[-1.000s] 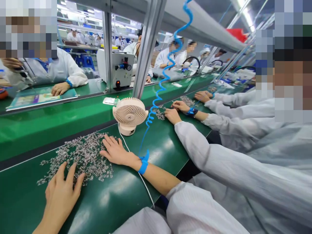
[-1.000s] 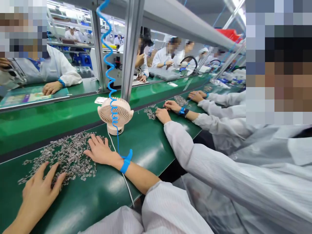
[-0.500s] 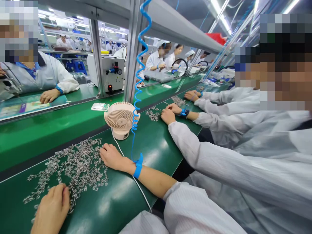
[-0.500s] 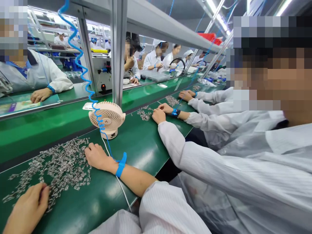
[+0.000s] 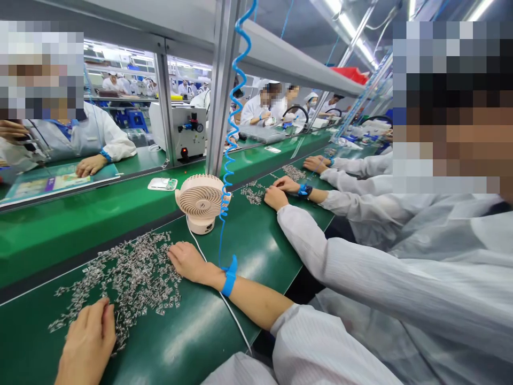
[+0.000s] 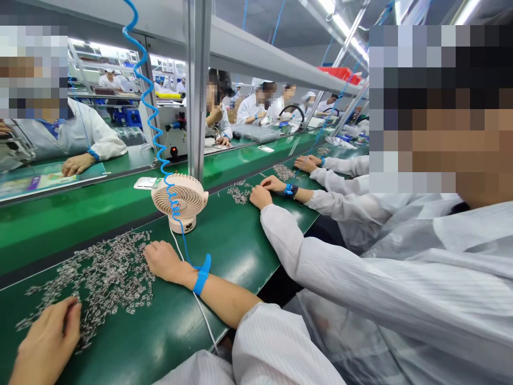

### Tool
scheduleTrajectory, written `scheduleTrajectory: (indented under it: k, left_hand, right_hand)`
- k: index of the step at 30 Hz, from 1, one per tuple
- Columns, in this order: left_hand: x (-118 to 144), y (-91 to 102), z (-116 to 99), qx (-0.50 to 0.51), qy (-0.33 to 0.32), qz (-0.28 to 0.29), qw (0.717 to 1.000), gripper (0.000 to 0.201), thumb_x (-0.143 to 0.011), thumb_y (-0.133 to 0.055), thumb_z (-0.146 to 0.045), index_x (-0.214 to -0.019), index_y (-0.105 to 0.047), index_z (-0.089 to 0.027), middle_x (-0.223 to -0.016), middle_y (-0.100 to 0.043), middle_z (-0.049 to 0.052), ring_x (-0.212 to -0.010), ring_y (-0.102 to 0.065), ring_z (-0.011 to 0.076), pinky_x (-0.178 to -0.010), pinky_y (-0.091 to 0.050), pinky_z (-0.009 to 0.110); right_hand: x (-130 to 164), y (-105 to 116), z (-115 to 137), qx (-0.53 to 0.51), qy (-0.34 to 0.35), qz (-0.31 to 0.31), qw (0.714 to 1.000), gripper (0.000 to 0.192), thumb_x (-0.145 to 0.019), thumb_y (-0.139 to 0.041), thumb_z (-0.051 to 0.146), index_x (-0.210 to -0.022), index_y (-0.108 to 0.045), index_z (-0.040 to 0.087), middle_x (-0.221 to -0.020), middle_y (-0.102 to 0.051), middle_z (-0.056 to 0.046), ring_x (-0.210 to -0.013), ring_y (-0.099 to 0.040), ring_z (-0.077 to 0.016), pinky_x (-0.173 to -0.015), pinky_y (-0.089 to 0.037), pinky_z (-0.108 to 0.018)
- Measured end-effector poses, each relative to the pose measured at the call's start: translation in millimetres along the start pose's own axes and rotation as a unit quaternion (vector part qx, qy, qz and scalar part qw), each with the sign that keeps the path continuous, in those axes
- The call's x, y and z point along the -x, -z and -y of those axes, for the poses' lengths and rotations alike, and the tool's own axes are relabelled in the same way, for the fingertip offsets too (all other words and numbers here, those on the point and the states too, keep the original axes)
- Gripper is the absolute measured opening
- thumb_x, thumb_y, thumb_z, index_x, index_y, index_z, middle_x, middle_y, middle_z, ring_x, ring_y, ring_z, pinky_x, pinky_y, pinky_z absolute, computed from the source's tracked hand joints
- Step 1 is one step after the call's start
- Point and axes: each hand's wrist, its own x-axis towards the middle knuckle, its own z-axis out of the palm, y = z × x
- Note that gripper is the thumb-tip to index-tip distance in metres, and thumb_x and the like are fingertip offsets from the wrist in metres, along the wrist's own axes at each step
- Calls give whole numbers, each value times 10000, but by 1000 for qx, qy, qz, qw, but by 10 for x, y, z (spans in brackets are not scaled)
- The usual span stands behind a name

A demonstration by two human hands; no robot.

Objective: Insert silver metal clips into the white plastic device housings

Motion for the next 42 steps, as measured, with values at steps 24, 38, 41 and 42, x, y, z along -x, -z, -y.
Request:
scheduleTrajectory:
  k: [24, 38, 41, 42]
  left_hand:
    - [107, -148, -175, 6, -95, 107, 990, 572, -809, -390, -583, -1284, -471, -273, -1402, -354, 97, -1149, -444, 340, -866, -417, 478]
    - [141, -148, -263, 4, -17, 166, 986, 577, -853, -263, -544, -1344, -384, -267, -1454, -274, 82, -1286, -298, 341, -913, -391, 511]
    - [152, -166, -253, 15, -32, 137, 990, 565, -865, -265, -512, -1328, -419, -228, -1453, -268, 102, -1264, -337, 328, -925, -387, 485]
    - [151, -171, -246, 17, -39, 132, 990, 561, -866, -272, -506, -1322, -430, -219, -1453, -267, 108, -1253, -353, 325, -920, -392, 477]
  right_hand:
    - [66, -6, 1, -89, 1, -28, 996, 295, -890, -459, 368, -1095, -539, 171, -1189, -531, -129, -1043, -518, -225, -854, -415, -363]
    - [20, 5, -2, -150, -33, -132, 979, 161, -864, -470, 239, -769, -569, 156, -793, -585, -54, -780, -516, -150, -711, -379, -277]
    - [5, 72, 12, -173, -57, -160, 970, 258, -860, -467, 259, -616, -498, 179, -635, -517, -2, -658, -470, -119, -660, -354, -257]
    - [1, 95, 12, -183, -66, -167, 967, 299, -858, -469, 271, -572, -459, 183, -589, -480, 17, -614, -445, -105, -635, -345, -247]
